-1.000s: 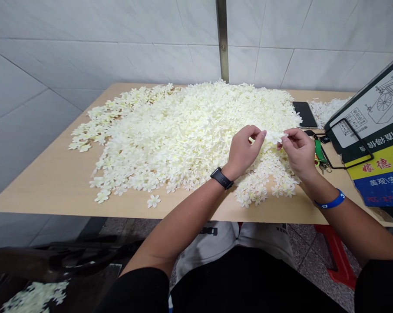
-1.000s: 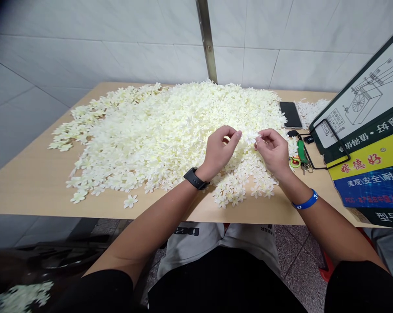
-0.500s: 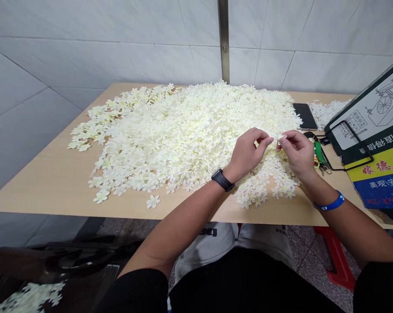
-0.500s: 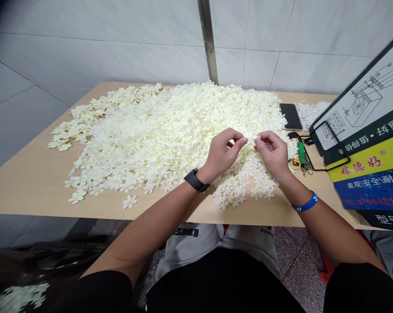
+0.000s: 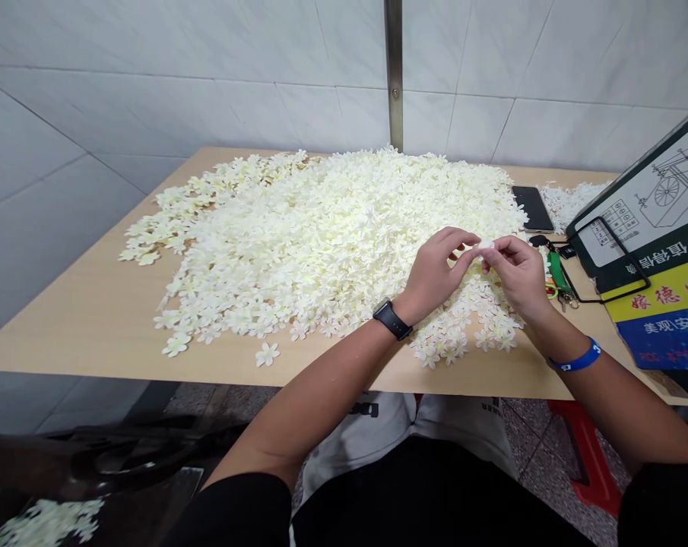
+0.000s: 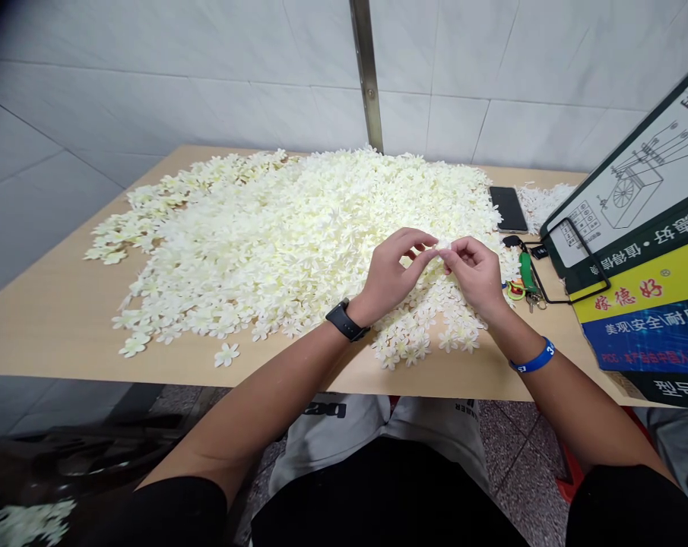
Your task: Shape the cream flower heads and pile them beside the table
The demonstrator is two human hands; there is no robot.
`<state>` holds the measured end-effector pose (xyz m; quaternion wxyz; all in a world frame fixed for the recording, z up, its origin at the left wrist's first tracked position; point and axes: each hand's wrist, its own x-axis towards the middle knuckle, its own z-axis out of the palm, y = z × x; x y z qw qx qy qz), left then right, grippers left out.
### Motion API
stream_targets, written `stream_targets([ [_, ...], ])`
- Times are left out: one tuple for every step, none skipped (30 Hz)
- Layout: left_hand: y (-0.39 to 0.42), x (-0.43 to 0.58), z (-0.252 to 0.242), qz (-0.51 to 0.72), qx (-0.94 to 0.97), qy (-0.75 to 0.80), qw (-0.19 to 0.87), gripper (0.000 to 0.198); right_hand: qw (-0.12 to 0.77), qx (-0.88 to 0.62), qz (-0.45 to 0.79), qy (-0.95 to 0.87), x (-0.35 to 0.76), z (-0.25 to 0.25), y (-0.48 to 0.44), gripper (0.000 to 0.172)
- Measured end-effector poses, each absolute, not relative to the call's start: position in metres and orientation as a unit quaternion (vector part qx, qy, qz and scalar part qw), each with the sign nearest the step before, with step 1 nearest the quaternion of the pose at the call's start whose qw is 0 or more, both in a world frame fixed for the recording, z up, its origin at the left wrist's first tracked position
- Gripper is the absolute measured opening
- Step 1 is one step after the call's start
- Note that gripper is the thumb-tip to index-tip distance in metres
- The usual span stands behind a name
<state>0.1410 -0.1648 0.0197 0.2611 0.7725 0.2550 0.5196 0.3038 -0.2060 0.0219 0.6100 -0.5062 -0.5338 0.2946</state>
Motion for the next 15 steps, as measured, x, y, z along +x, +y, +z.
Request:
stream_targets([
  [-0.165,0.142,0.019,0.518,0.772,0.249,0.271,0.012,0.611,-0.504,0.298,-0.533,0.304,0.022,-0.206,0.036],
  [-0.165,0.142,0.019,0.516,0.772,0.244,0.281,0.013,0.611,-0.501,0.303,-0.533,0.304,0.022,-0.206,0.037],
  [-0.164,0.142,0.019,0.515,0.77,0.241,0.29,0.013,0.613,-0.497,0.31,-0.531,0.304,0.022,-0.206,0.037],
  [-0.164,0.143,0.018,0.513,0.768,0.24,0.298,0.012,0.616,-0.491,0.319,-0.527,0.305,0.021,-0.205,0.037],
  [-0.163,0.143,0.018,0.513,0.765,0.24,0.306,0.011,0.619,-0.486,0.329,-0.523,0.306,0.02,-0.204,0.037],
  [-0.162,0.143,0.018,0.514,0.759,0.245,0.316,0.009,0.622,-0.48,0.338,-0.519,0.307,0.018,-0.203,0.037],
  [-0.161,0.143,0.018,0.517,0.75,0.252,0.327,0.007,0.625,-0.475,0.345,-0.515,0.308,0.016,-0.201,0.036],
  [-0.161,0.143,0.018,0.521,0.738,0.26,0.34,0.007,0.628,-0.471,0.348,-0.513,0.309,0.014,-0.2,0.035],
  [-0.16,0.143,0.018,0.526,0.725,0.269,0.355,0.007,0.632,-0.469,0.345,-0.512,0.31,0.012,-0.199,0.034],
  [-0.16,0.143,0.019,0.53,0.712,0.276,0.369,0.007,0.636,-0.47,0.337,-0.511,0.311,0.01,-0.198,0.032],
  [-0.159,0.143,0.019,0.534,0.701,0.282,0.379,0.007,0.64,-0.473,0.325,-0.512,0.311,0.009,-0.197,0.03],
  [-0.159,0.142,0.02,0.538,0.694,0.286,0.383,0.007,0.641,-0.477,0.31,-0.516,0.31,0.01,-0.197,0.029],
  [-0.159,0.142,0.02,0.541,0.691,0.288,0.382,0.007,0.64,-0.481,0.295,-0.521,0.31,0.011,-0.198,0.028],
  [-0.159,0.141,0.021,0.543,0.691,0.29,0.378,0.007,0.639,-0.486,0.277,-0.528,0.309,0.013,-0.198,0.029],
  [-0.16,0.141,0.022,0.545,0.693,0.292,0.372,0.007,0.637,-0.49,0.259,-0.537,0.308,0.015,-0.2,0.032],
])
